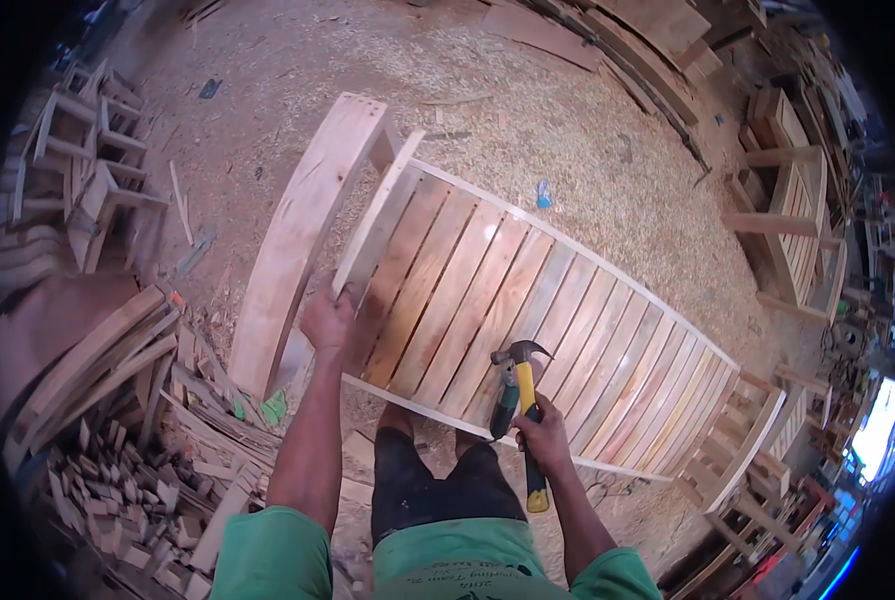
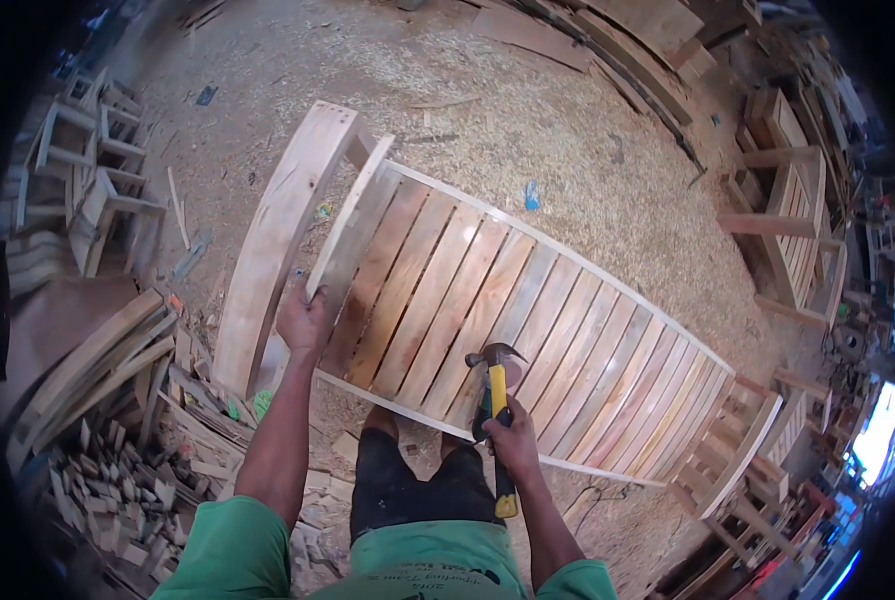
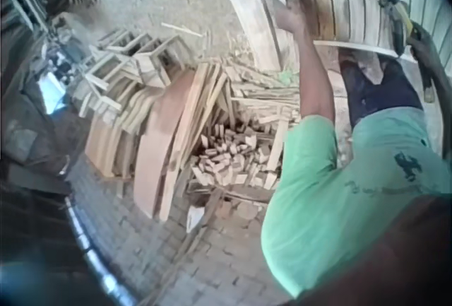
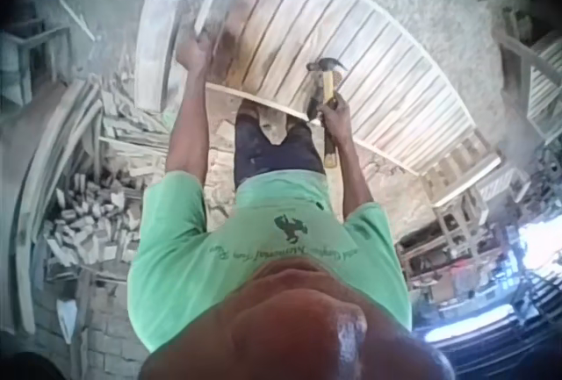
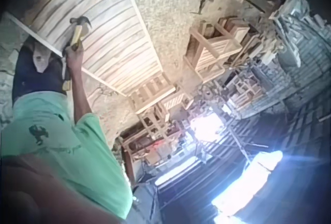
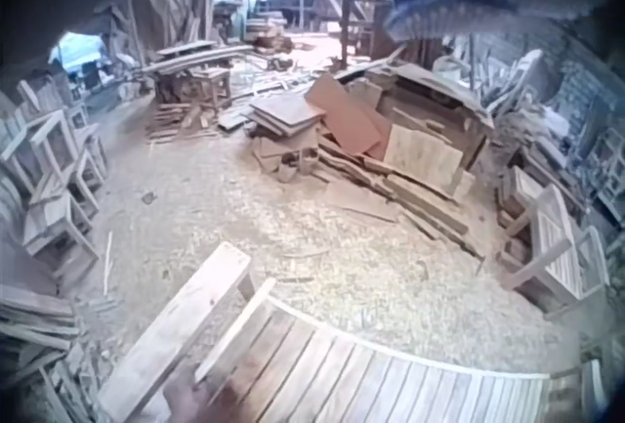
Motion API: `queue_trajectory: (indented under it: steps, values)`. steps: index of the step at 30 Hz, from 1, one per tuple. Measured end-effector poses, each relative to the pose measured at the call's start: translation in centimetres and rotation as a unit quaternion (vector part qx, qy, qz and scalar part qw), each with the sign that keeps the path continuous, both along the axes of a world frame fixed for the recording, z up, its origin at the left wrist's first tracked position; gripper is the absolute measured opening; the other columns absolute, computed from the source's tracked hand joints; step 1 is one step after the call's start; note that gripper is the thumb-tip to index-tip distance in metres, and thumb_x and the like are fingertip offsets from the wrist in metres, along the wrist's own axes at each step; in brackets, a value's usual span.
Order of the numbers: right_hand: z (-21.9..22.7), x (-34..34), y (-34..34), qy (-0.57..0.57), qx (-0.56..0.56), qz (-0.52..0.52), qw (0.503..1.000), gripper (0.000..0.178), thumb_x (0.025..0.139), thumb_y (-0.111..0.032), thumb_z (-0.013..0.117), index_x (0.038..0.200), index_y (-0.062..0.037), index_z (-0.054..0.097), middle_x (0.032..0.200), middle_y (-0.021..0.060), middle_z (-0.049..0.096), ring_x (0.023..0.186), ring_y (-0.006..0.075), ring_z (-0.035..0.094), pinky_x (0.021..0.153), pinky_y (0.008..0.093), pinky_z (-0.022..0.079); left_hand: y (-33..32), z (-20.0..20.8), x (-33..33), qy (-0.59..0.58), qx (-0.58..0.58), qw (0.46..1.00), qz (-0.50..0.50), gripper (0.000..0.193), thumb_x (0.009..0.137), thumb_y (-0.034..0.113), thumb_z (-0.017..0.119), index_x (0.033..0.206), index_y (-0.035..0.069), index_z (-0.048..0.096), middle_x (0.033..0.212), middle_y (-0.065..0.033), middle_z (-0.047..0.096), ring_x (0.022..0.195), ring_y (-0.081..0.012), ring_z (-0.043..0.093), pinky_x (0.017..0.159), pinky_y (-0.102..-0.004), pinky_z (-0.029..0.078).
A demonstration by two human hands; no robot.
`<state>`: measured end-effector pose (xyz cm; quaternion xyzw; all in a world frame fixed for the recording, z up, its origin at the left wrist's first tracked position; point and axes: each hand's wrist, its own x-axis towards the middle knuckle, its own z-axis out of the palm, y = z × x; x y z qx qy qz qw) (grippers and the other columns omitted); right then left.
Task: The person assembles a wooden bench frame by nailing slats and side panels together. They use a hammer to drive nails into the joints, securing the structure on a workbench and later on the floor.
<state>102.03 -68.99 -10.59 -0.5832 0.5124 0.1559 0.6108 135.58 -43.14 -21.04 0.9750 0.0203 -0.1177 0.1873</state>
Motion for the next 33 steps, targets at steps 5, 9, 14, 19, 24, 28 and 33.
queue_trajectory:
  steps: [5, 9, 14, 19, 24, 28, 33]
  values:
    - [-1.1, -0.4, 1.9, 0.026, -0.006, 0.01, 1.0, 0.059, 0.09, -0.007, 0.072, 0.146, 0.0074, 0.06, 0.075, 0.0091, 0.068, 0.057, 0.0155, 0.068, 0.053, 0.034, 0.055, 1.7, -1.9, 1.0, -0.028, -0.061, 0.998, -0.002, 0.047, 0.098, 0.044, 0.076, 0.139, 0.021, 0.075, 0.115, -0.0168, 0.081, 0.104, -0.0426, 0.077, 0.092, -0.0539, 0.059]
    - [-1.6, 0.8, 2.6, 0.002, 0.003, 0.015, 1.0, 0.061, 0.09, -0.006, 0.074, 0.147, 0.0078, 0.058, 0.075, 0.0064, 0.068, 0.057, 0.0146, 0.066, 0.054, 0.0321, 0.054, 2.2, -1.8, 1.0, -0.042, -0.037, 0.998, -0.026, 0.044, 0.099, 0.042, 0.078, 0.133, 0.014, 0.075, 0.103, -0.0194, 0.081, 0.097, -0.0436, 0.078, 0.087, -0.0507, 0.059]
    - [-2.5, 2.1, 2.6, -0.018, 0.005, 0.007, 1.0, 0.06, 0.092, -0.006, 0.073, 0.149, 0.0077, 0.057, 0.072, 0.0069, 0.067, 0.057, 0.0139, 0.066, 0.053, 0.0313, 0.054, 2.5, -1.4, 0.7, -0.015, -0.002, 1.0, 0.007, 0.044, 0.099, 0.041, 0.078, 0.133, 0.014, 0.075, 0.11, -0.0184, 0.082, 0.101, -0.0441, 0.077, 0.09, -0.0513, 0.058]
    - [-1.8, 3.4, 2.1, -0.003, 0.008, -0.008, 1.0, 0.064, 0.093, -0.007, 0.072, 0.154, 0.0047, 0.055, 0.072, 0.0064, 0.066, 0.057, 0.0138, 0.066, 0.052, 0.0312, 0.054, 2.5, -2.2, 0.8, -0.049, -0.051, 0.998, 0.0, 0.044, 0.1, 0.039, 0.077, 0.136, 0.013, 0.075, 0.116, -0.0187, 0.081, 0.106, -0.0431, 0.076, 0.093, -0.0492, 0.058]
    - [-1.7, 3.8, 1.6, 0.012, 0.021, -0.002, 1.0, 0.076, 0.093, -0.007, 0.069, 0.165, 0.0001, 0.047, 0.074, 0.0057, 0.063, 0.058, 0.0131, 0.064, 0.053, 0.0316, 0.054, 2.5, -2.1, 0.6, -0.038, -0.073, 0.997, -0.001, 0.044, 0.101, 0.037, 0.076, 0.137, 0.012, 0.074, 0.118, -0.0186, 0.081, 0.109, -0.0422, 0.076, 0.096, -0.0477, 0.057]
    - [-1.9, 4.1, 1.7, 0.009, 0.013, -0.003, 1.0, 0.064, 0.091, -0.006, 0.073, 0.152, 0.0049, 0.056, 0.071, 0.007, 0.065, 0.055, 0.0142, 0.065, 0.052, 0.0314, 0.053, 2.2, -1.4, 0.9, -0.007, -0.075, 0.997, 0.009, 0.045, 0.1, 0.037, 0.077, 0.136, 0.011, 0.074, 0.118, -0.0185, 0.081, 0.11, -0.042, 0.076, 0.096, -0.0478, 0.057]
    - [-2.9, 4.1, 2.2, 0.024, 0.013, 0.037, 0.999, 0.071, 0.091, -0.007, 0.07, 0.159, 0.004, 0.052, 0.074, 0.0093, 0.067, 0.058, 0.0154, 0.067, 0.054, 0.0333, 0.055, 2.0, -1.1, 0.6, -0.074, -0.082, 0.993, -0.032, 0.048, 0.101, 0.027, 0.076, 0.145, 0.009, 0.069, 0.129, -0.0214, 0.077, 0.117, -0.0414, 0.074, 0.1, -0.0488, 0.057]
